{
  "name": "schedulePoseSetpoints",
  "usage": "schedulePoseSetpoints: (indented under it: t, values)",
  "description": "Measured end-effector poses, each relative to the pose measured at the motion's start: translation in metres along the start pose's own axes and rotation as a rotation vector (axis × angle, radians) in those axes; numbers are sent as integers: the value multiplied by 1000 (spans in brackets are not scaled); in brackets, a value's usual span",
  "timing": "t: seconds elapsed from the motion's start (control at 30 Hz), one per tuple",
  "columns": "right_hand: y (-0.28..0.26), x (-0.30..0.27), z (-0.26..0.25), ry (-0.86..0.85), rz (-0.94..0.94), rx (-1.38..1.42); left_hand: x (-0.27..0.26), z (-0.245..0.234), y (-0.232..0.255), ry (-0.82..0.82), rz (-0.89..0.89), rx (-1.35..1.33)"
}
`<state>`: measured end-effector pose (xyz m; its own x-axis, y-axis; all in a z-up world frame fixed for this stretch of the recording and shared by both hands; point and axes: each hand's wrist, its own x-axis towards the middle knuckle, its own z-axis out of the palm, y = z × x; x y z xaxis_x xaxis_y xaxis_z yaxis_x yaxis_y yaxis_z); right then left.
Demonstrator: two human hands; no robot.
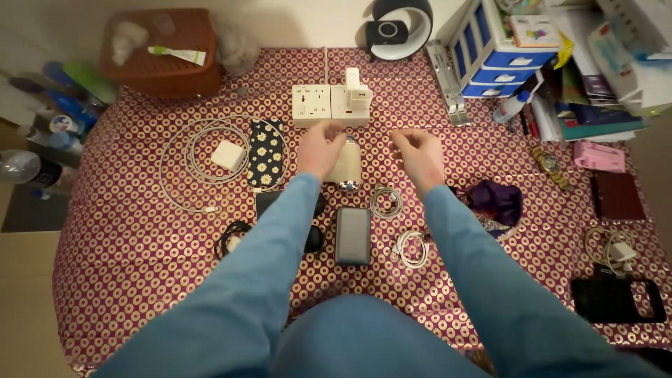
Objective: The person wipes several small electronics and accessories on a table using a patterned cloth. They handle a power strip, a hairdryer, a phone, a power bank, and multiple chargers, wiping each item and placing it back on the table. The person also plugs a charger into a wall socket and then unplugs it.
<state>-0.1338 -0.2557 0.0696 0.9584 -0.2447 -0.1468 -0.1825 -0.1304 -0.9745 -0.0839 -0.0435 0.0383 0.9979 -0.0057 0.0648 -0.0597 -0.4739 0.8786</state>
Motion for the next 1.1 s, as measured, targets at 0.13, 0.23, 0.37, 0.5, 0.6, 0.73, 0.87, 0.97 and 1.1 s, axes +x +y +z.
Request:
schedulePoseSetpoints:
  t: [0.13, 0.23, 0.37, 0.5, 0.6, 0.73, 0.87, 0.97, 1.1]
  values:
    - [-8, -44, -4, -83, -22, 30, -62, -14, 6, -23, 16, 7]
    - [-4, -73, 8, -198, -29, -145, -94, -14, 20, -92, 40, 113]
    - [14, -108, 18, -280, 31, -133, -131, -16, 30, -131, 80, 113]
    - [30, -127, 11, -313, -44, -203, -158, -19, 21, -141, 79, 156]
    - [40, -134, 5, -337, -96, -213, -174, -17, 17, -126, 21, 114]
    - [54, -139, 2, -377, -90, -235, -184, -48, 36, -15, 72, 14]
    - [59, -144, 0, -361, -82, -216, -130, -147, 67, 307, 169, -107]
    - [47, -146, 16, -346, -55, -217, -114, -208, 75, 526, 288, -98]
    - [28, -151, 44, -330, -31, -239, -96, -254, 93, 599, 412, -67]
